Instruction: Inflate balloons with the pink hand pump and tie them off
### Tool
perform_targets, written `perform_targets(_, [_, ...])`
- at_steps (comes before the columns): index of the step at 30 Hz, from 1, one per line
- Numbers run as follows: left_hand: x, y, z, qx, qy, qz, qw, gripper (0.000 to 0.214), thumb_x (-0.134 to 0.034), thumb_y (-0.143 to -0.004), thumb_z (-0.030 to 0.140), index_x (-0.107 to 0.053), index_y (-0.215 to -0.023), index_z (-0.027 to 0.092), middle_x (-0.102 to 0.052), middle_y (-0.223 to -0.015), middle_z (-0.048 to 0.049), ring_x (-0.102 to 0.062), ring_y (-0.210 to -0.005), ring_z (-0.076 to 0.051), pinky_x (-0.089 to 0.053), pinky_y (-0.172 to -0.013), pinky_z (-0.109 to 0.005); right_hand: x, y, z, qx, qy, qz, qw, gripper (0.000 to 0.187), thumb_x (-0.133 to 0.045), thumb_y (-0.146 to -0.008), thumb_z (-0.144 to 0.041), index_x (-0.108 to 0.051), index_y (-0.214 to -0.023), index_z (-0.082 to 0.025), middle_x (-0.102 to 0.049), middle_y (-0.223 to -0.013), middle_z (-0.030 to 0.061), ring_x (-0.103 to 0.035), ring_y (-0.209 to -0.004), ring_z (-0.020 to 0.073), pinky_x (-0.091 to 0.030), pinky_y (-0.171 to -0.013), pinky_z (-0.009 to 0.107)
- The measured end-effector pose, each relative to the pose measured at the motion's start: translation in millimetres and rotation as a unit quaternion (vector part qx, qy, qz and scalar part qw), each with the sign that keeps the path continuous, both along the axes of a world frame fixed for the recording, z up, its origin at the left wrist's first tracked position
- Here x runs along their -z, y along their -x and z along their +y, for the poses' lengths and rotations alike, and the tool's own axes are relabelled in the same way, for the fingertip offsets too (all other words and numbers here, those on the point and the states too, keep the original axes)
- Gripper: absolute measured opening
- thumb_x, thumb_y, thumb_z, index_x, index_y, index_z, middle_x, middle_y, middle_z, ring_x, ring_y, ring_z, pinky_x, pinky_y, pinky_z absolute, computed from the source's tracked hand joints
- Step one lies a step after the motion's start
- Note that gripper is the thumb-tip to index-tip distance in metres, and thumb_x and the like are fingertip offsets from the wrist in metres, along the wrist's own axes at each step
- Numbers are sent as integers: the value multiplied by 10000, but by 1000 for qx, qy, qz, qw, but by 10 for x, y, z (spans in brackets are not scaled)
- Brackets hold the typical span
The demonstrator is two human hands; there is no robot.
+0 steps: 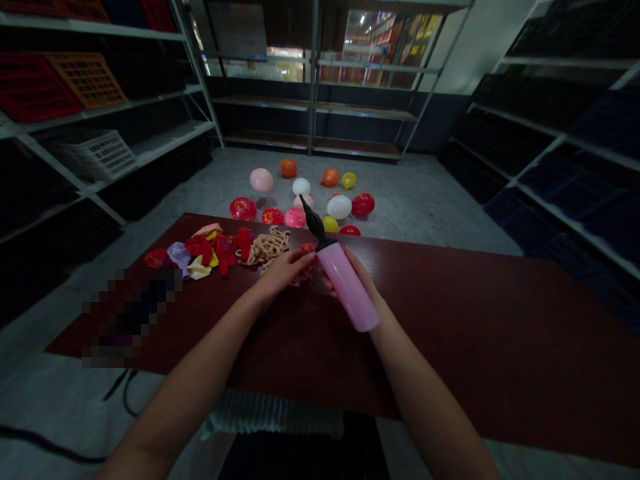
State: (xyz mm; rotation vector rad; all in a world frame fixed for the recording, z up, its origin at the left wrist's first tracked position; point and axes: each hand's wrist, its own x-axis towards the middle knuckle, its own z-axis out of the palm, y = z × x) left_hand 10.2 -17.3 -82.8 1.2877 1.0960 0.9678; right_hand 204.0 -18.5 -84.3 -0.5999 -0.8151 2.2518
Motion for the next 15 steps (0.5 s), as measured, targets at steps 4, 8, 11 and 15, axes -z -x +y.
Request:
perform_targets(4, [-37, 80, 50, 4, 1, -20, 1000, 314, -834, -792, 431, -736, -804, 133, -695, -689, -45, -611, -582, -135, -439, -540, -213, -43, -27, -7, 1, -5, -29, 1000, 644, -358, -998, -689, -658, -1103, -128, -683, -649, 37, -628, -531, 131, -544, -493, 212])
perform_targets(8, [-216, 260, 126, -95, 67, -204, 972, 202, -729, -922, 286, -757, -823, 113, -760, -862, -91, -673, -670, -127, -524, -619, -208, -45, -54, -17, 30, -8, -59, 998, 602, -441, -975, -677, -663, -1122, -138, -704, -684, 47, -648, -558, 140, -555, -511, 219])
perform_targets(11, [-318, 442, 204, -221, 103, -378, 893, 244, -544, -1037, 185, -735, -898, 123, -767, -869, -54, -689, -672, -101, -550, -647, -205, -22, -24, -52, 25, -28, -63, 997, 570, -479, -968, -641, -651, -1218, -159, -716, -718, 43, -655, -580, 151, -550, -493, 226])
perform_targets(15, [-335, 536, 256, -265, 120, -474, 831, 279, -463, -1076, 170, -711, -957, 124, -770, -864, -31, -718, -729, -103, -566, -695, -212, -23, 56, -143, -25, -47, -91, 994, 591, -490, -965, -624, -656, -1234, -125, -718, -719, 59, -652, -575, 148, -542, -491, 217])
